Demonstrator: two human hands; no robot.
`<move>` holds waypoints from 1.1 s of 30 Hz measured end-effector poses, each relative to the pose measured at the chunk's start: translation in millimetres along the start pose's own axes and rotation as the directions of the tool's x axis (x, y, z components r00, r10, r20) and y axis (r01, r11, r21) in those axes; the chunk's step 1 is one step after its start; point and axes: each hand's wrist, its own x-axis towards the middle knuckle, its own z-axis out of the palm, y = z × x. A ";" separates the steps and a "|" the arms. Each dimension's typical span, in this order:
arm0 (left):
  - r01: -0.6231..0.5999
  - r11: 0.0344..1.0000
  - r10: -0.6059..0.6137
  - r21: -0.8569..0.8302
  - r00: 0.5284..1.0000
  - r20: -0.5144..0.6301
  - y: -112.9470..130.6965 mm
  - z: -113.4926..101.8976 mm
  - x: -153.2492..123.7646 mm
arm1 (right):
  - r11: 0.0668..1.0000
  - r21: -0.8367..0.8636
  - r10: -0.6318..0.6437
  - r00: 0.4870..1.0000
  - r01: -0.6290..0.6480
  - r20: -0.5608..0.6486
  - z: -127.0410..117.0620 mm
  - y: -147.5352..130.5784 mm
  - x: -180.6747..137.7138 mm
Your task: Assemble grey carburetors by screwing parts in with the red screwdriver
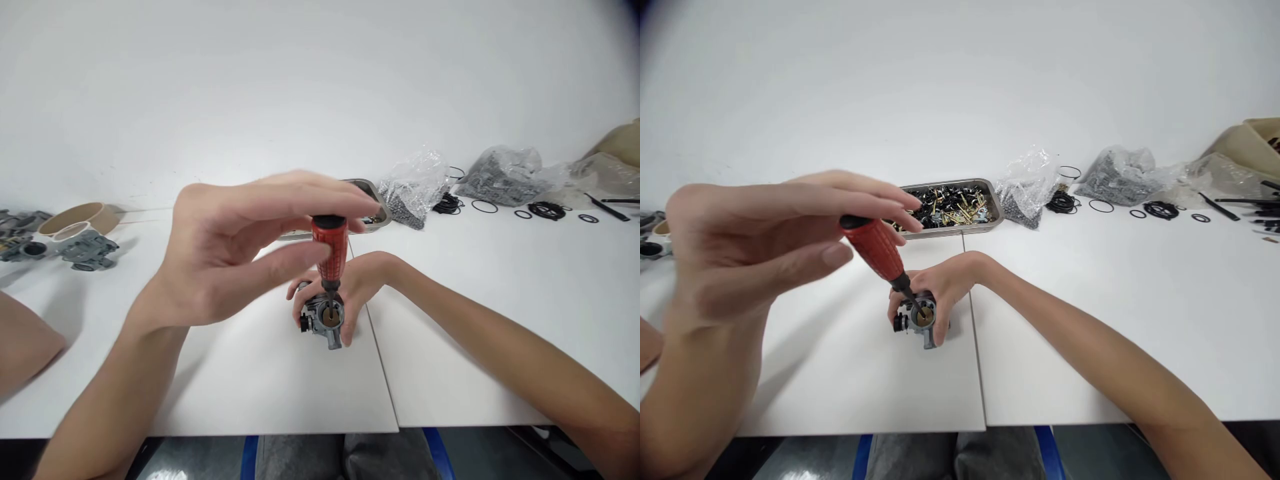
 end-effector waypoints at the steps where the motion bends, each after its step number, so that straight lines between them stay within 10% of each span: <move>1: -0.025 1.000 0.025 0.017 1.000 -0.009 -0.4 -0.2 0.0 | 1.000 0.006 0.002 1.000 -0.002 0.002 -0.1 0.3 -0.1; 33: 0.006 1.000 -0.004 0.025 0.998 -0.055 -3.4 -1.5 -5.4 | 0.999 0.006 -0.033 0.999 0.033 0.005 -0.7 2.8 -0.3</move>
